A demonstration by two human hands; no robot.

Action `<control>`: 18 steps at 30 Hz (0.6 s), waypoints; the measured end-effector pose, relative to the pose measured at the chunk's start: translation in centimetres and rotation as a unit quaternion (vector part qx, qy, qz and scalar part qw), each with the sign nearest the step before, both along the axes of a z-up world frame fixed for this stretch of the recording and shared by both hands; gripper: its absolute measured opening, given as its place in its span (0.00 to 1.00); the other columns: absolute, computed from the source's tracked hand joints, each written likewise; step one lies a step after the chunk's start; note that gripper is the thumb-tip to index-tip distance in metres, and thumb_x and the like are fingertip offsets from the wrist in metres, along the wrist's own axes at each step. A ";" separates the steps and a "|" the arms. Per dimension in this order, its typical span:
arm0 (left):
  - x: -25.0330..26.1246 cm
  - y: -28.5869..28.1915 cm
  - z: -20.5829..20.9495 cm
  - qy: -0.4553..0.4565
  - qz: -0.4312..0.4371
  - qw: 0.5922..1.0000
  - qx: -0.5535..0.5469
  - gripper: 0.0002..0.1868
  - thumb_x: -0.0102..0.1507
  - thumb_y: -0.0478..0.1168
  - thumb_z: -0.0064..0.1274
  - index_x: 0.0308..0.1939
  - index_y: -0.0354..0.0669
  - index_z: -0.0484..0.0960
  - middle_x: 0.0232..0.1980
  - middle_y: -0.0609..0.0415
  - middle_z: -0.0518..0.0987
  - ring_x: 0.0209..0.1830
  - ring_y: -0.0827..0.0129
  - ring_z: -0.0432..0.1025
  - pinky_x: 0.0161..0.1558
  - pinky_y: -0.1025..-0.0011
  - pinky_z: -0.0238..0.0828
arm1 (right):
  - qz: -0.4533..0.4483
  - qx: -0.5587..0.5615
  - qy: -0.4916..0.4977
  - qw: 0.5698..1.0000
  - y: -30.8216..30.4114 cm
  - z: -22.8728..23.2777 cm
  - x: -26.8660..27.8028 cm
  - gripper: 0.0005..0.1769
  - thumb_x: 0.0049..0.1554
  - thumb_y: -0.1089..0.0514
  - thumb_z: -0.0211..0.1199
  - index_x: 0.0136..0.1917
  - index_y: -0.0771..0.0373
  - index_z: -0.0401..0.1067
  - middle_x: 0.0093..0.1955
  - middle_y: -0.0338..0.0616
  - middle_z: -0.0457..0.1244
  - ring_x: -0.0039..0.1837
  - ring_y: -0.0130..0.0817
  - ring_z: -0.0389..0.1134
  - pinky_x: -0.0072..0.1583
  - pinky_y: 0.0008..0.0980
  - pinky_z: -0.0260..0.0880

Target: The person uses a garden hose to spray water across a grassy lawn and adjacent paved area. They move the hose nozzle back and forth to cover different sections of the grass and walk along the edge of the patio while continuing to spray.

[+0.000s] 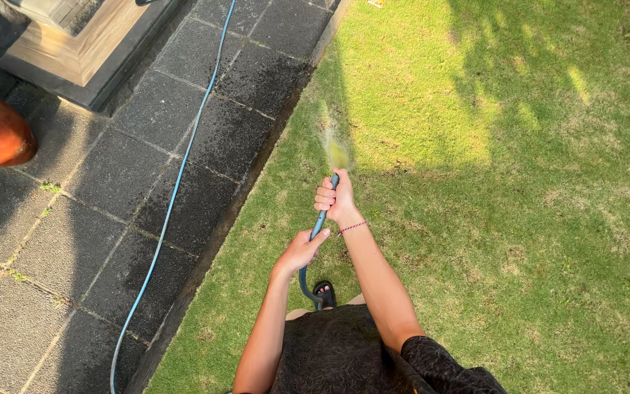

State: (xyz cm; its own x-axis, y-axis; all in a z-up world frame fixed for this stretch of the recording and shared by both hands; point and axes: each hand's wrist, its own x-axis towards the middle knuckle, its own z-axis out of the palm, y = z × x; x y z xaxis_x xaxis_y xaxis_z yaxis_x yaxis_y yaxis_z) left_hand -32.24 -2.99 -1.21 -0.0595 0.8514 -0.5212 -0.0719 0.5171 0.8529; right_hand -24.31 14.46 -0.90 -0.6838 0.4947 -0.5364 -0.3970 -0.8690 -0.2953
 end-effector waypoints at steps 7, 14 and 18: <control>0.5 1.3 1.2 0.015 -0.001 1.000 0.010 0.24 0.68 0.59 0.51 0.26 0.48 0.66 0.19 0.66 0.63 0.14 0.80 0.56 0.17 0.74 0.51 | -0.013 0.043 0.013 0.999 0.4 3.2 0.5 0.31 0.63 0.35 0.45 0.25 0.51 0.53 0.19 0.26 0.43 0.21 0.21 0.39 0.25 0.26 0.37; 1.4 3.2 1.9 0.017 -0.017 1.000 0.006 0.24 0.67 0.58 0.51 0.26 0.47 0.66 0.18 0.66 0.62 0.13 0.79 0.55 0.16 0.73 0.50 | -0.010 0.048 0.046 0.998 2.3 3.1 1.9 0.31 0.63 0.35 0.45 0.25 0.52 0.53 0.19 0.26 0.43 0.21 0.21 0.40 0.24 0.26 0.38; 2.4 5.2 2.2 0.025 -0.023 0.999 -0.001 0.24 0.68 0.57 0.51 0.27 0.48 0.66 0.19 0.66 0.62 0.14 0.80 0.54 0.17 0.73 0.49 | -0.012 0.055 0.053 0.997 4.3 3.2 3.1 0.30 0.63 0.35 0.45 0.26 0.52 0.54 0.20 0.26 0.43 0.21 0.21 0.40 0.25 0.26 0.38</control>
